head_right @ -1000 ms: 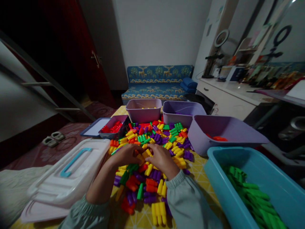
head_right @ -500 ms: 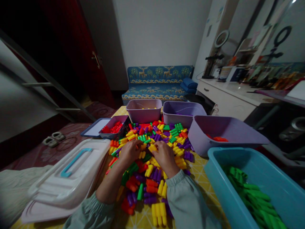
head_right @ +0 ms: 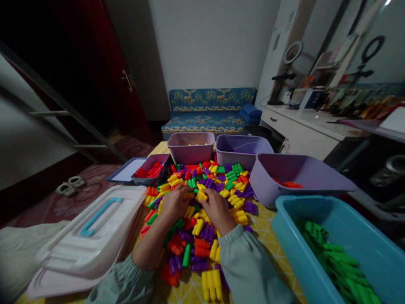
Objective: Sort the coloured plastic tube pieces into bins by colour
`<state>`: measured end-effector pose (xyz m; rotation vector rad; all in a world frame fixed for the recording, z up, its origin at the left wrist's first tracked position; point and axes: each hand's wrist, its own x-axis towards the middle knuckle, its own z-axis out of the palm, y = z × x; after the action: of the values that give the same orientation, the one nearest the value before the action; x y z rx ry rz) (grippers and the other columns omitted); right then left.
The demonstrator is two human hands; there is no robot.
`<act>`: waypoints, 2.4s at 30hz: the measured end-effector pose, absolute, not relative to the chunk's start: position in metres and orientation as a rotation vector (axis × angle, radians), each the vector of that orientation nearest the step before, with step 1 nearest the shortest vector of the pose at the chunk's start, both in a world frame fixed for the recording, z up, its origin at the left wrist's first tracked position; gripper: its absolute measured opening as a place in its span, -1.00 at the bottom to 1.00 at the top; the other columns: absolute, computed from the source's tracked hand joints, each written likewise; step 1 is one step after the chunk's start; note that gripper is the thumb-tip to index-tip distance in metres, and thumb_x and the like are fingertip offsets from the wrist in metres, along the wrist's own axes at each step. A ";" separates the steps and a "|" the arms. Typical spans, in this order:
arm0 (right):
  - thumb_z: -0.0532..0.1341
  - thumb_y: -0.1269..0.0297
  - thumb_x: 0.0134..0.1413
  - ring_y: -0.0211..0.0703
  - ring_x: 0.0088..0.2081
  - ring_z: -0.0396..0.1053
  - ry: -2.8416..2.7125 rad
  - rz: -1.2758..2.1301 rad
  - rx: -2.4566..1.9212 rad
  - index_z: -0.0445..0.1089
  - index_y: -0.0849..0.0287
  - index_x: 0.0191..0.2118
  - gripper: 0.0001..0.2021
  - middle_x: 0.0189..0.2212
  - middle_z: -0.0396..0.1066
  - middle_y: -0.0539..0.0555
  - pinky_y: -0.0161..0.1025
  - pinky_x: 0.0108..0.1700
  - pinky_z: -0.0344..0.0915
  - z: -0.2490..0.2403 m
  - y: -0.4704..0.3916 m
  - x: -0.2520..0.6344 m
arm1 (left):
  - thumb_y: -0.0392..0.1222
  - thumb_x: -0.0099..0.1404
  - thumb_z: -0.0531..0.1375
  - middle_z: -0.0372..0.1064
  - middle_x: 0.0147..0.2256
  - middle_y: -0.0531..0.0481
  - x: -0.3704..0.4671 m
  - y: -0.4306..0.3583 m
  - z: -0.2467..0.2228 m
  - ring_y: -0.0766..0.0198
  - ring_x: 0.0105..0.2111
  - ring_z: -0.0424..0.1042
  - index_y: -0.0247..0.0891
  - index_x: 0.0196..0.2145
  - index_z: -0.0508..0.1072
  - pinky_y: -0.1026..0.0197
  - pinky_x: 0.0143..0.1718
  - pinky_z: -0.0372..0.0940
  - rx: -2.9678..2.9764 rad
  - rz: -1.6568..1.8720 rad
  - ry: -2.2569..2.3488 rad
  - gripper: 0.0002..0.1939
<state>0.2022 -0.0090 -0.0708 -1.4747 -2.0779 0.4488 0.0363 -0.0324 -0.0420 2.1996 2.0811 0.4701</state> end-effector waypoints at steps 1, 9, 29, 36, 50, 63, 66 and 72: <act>0.19 0.32 0.05 -0.12 -0.20 0.44 -2.077 0.447 -1.474 0.40 0.16 -0.10 -0.75 -0.20 0.50 0.10 -0.29 -0.21 0.26 -0.072 -0.008 0.202 | -0.19 0.26 0.12 0.45 -0.10 -0.04 0.037 -0.032 -0.043 0.14 -0.17 0.46 -0.08 -0.03 0.43 0.23 -0.27 0.26 2.200 0.463 2.090 -0.69; 0.20 0.24 0.07 -0.14 -0.25 0.46 -2.036 0.534 -1.507 0.41 0.14 -0.10 -0.74 -0.20 0.51 0.10 -0.29 -0.24 0.29 -0.073 -0.005 0.204 | -0.15 0.25 0.12 0.48 -0.17 -0.03 0.040 -0.029 -0.045 0.14 -0.19 0.46 -0.11 -0.11 0.45 0.23 -0.27 0.24 2.149 0.435 2.139 -0.75; 0.20 0.19 0.06 -0.13 -0.27 0.46 -1.998 0.579 -1.476 0.42 0.12 -0.13 -0.75 -0.26 0.52 0.09 -0.29 -0.26 0.29 -0.077 -0.002 0.205 | -0.13 0.26 0.11 0.48 -0.17 -0.01 0.037 -0.028 -0.048 0.16 -0.18 0.45 -0.09 -0.12 0.46 0.24 -0.25 0.23 2.150 0.477 2.107 -0.76; 0.16 0.28 0.08 -0.14 -0.27 0.44 -1.982 0.555 -1.405 0.43 0.16 -0.15 -0.78 -0.19 0.50 0.10 -0.24 -0.20 0.30 -0.078 0.000 0.207 | -0.12 0.30 0.09 0.48 -0.17 -0.01 0.040 -0.030 -0.042 0.17 -0.18 0.44 -0.09 -0.13 0.46 0.25 -0.26 0.21 2.120 0.464 2.108 -0.77; 0.13 0.32 0.08 -0.13 -0.26 0.45 -1.830 0.583 -1.340 0.39 0.15 -0.22 -0.85 -0.29 0.49 0.08 -0.27 -0.21 0.33 -0.067 -0.006 0.206 | -0.16 0.28 0.10 0.46 -0.17 -0.10 0.040 -0.018 -0.055 0.25 -0.31 0.44 -0.26 -0.09 0.45 0.21 -0.24 0.32 1.818 1.205 1.583 -0.72; 0.19 0.31 0.04 -0.06 -0.16 0.46 -1.945 0.572 -1.390 0.45 0.07 -0.12 -0.75 -0.18 0.52 0.08 -0.19 -0.09 0.32 -0.064 -0.011 0.203 | -0.35 0.19 0.15 0.45 -0.18 -0.09 0.050 -0.017 -0.065 0.20 -0.15 0.43 -0.23 0.00 0.44 0.17 -0.08 0.31 1.915 1.214 1.537 -0.60; 0.19 0.30 0.05 -0.07 -0.13 0.45 -1.910 0.579 -1.330 0.45 0.09 -0.16 -0.79 -0.17 0.51 0.09 -0.20 -0.07 0.31 -0.063 -0.011 0.204 | -0.34 0.18 0.17 0.42 -0.13 -0.10 0.050 -0.018 -0.063 0.20 -0.16 0.43 -0.22 0.01 0.42 0.18 -0.11 0.33 1.899 1.273 1.561 -0.60; 0.15 0.33 0.07 -0.09 -0.17 0.45 -1.890 0.609 -1.297 0.45 0.12 -0.20 -0.82 -0.22 0.52 0.09 -0.21 -0.11 0.31 -0.065 -0.010 0.203 | -0.26 0.24 0.15 0.35 -0.02 -0.11 0.049 -0.019 -0.065 0.28 -0.25 0.44 -0.17 0.03 0.41 0.24 -0.25 0.36 1.872 1.256 1.523 -0.62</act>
<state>0.2034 -0.0101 -0.0651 -1.2970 -1.8895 0.6094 0.0490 -0.0193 -0.0655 1.8721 1.5226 1.2562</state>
